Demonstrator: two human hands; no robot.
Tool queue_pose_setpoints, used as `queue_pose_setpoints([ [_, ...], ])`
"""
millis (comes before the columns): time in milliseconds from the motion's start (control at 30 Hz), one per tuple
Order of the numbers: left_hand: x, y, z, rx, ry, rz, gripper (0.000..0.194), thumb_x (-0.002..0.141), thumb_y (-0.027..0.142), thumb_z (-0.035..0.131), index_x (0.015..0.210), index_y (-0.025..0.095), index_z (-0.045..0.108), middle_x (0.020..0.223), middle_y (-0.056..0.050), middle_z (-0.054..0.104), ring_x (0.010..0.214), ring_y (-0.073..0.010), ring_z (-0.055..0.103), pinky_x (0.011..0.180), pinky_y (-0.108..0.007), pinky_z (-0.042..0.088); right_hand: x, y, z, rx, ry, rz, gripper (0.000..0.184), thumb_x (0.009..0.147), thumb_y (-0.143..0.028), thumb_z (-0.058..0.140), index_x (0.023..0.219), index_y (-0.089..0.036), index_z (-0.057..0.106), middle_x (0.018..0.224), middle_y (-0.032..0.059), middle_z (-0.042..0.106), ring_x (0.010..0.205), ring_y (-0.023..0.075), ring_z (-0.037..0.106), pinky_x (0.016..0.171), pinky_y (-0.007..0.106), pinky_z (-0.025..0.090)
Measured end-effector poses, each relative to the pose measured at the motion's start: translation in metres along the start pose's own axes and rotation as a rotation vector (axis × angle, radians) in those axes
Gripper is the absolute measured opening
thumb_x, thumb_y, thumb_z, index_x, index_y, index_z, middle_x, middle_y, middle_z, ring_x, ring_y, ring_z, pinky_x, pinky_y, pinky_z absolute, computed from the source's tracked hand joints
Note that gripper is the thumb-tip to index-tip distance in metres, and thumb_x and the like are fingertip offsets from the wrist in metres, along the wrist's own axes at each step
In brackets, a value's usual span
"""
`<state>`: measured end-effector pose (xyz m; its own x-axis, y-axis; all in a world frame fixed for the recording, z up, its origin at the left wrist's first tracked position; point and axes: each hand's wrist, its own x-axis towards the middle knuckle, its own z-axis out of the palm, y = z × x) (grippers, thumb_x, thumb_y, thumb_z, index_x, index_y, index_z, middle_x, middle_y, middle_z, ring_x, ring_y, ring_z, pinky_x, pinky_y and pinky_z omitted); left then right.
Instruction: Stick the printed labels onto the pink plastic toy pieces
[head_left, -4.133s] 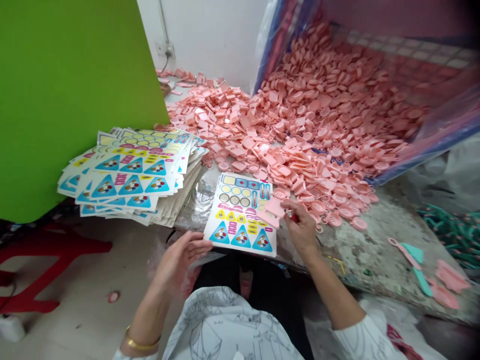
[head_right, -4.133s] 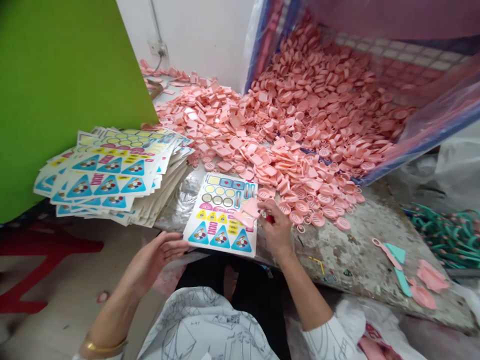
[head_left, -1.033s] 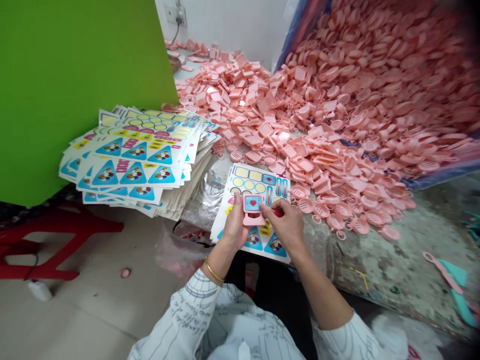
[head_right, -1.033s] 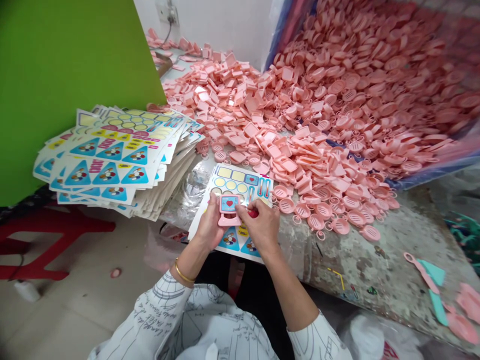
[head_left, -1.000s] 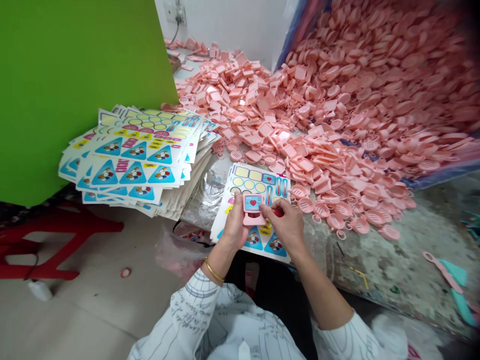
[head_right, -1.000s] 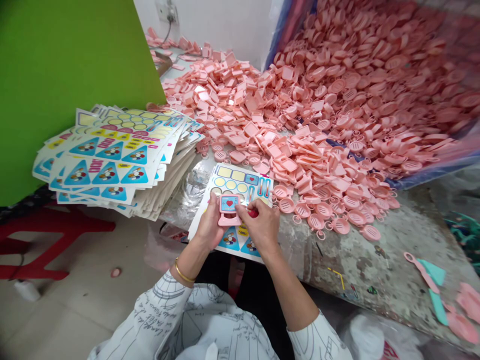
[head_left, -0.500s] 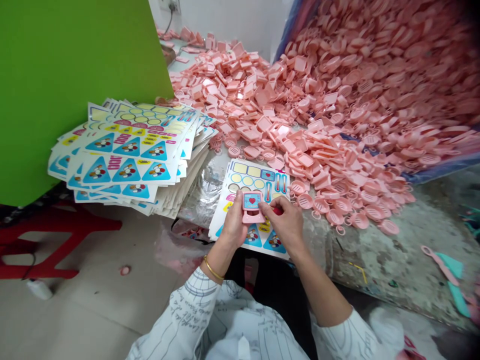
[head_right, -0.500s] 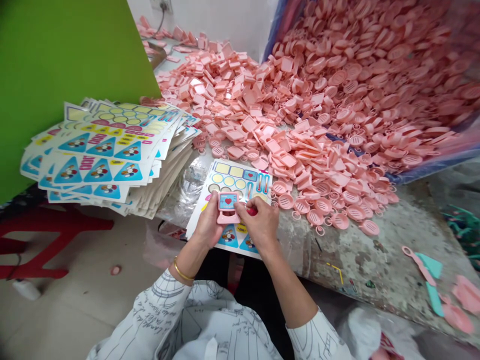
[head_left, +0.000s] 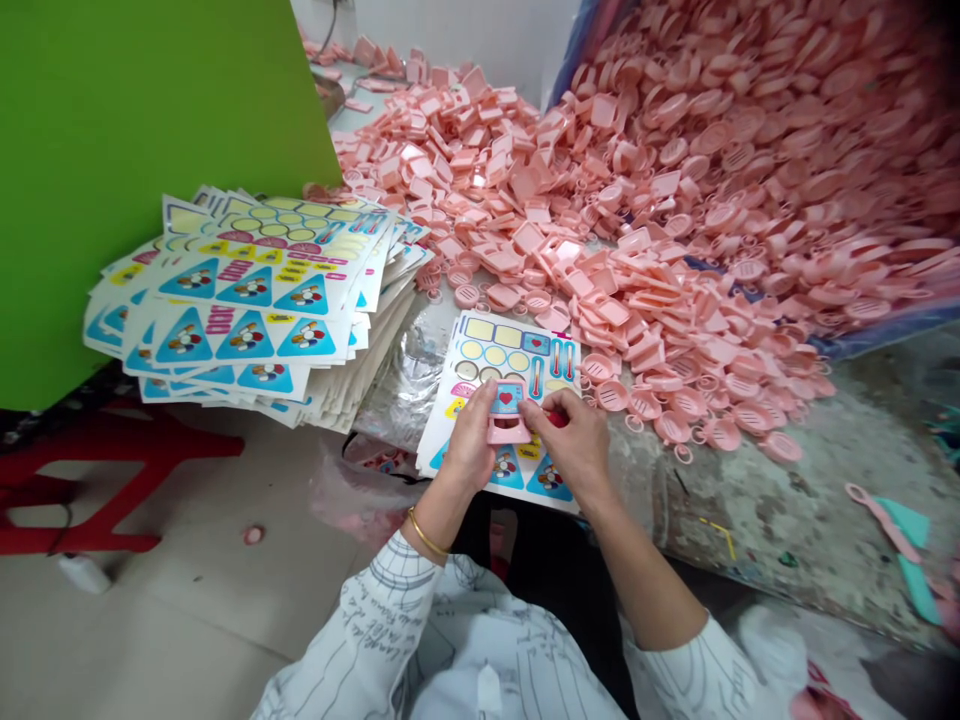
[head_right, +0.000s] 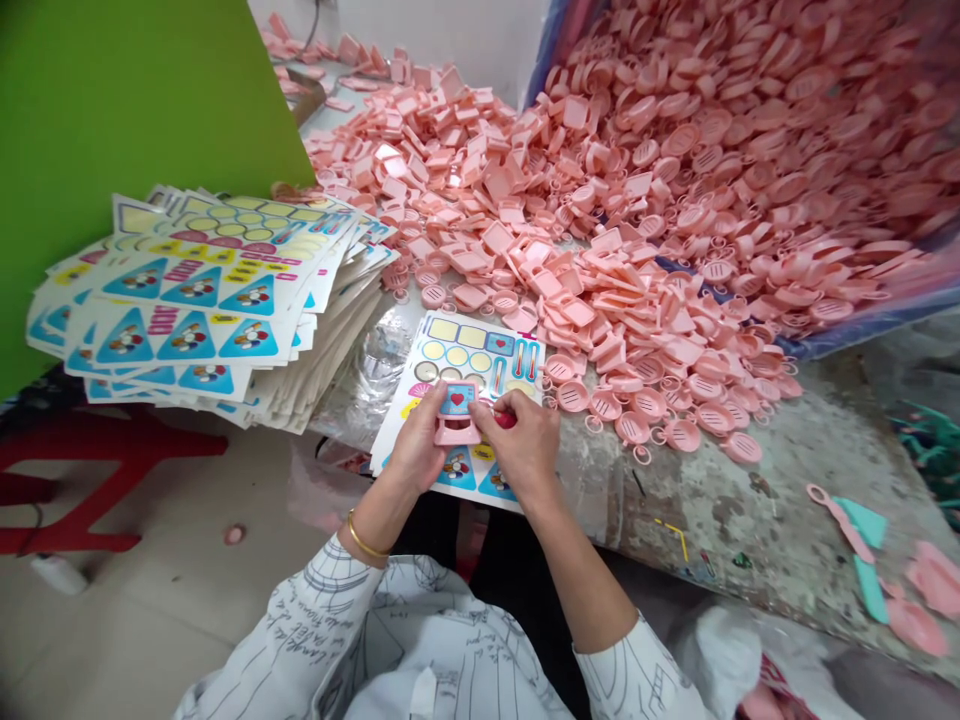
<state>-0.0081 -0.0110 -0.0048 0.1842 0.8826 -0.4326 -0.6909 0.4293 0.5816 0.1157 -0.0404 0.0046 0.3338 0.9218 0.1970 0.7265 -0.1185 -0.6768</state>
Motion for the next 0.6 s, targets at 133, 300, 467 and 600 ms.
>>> queue_pose_setpoints([
  [133, -0.003, 0.000, 0.002, 0.075, -0.002, 0.056, 0.037, 0.067, 0.045, 0.079, 0.083, 0.016, 0.062, 0.076, 0.000, 0.064, 0.075, -0.0151, 0.064, 0.075, -0.029, 0.052, -0.005, -0.003, -0.004, -0.035, -0.014, -0.022, 0.039, 0.082, -0.057, 0.064, 0.069, -0.021, 0.057, 0.063, -0.0039, 0.060, 0.059, 0.0125, 0.052, 0.063, 0.025, 0.034],
  [300, -0.011, -0.004, 0.011, 0.185, -0.027, 0.014, 0.040, 0.063, 0.037, 0.081, 0.090, 0.015, 0.061, 0.075, 0.000, 0.066, 0.062, -0.0144, 0.063, 0.062, -0.027, 0.052, -0.021, -0.002, -0.023, -0.186, -0.012, -0.117, 0.042, 0.090, -0.060, 0.051, 0.082, -0.020, 0.063, 0.072, 0.0015, 0.065, 0.066, 0.0157, 0.056, 0.064, 0.027, 0.034],
  [467, -0.033, 0.015, 0.014, 0.215, -0.009, 0.025, 0.043, 0.062, 0.028, 0.082, 0.094, 0.017, 0.055, 0.078, -0.002, 0.070, 0.059, -0.0136, 0.064, 0.059, -0.025, 0.052, -0.040, 0.025, -0.059, -0.213, 0.086, 0.073, 0.048, 0.082, -0.068, 0.057, 0.087, -0.021, 0.066, 0.067, -0.0001, 0.062, 0.061, 0.0160, 0.053, 0.062, 0.027, 0.036],
  [600, -0.070, 0.052, -0.021, 0.250, 0.061, 0.026, 0.045, 0.070, 0.029, 0.078, 0.107, 0.017, 0.058, 0.092, -0.008, 0.074, 0.072, -0.0187, 0.070, 0.071, -0.030, 0.057, -0.037, 0.062, -0.085, -0.125, 0.083, 0.153, 0.049, 0.085, -0.066, 0.053, 0.091, -0.020, 0.067, 0.069, -0.0007, 0.061, 0.062, 0.0156, 0.051, 0.062, 0.027, 0.037],
])
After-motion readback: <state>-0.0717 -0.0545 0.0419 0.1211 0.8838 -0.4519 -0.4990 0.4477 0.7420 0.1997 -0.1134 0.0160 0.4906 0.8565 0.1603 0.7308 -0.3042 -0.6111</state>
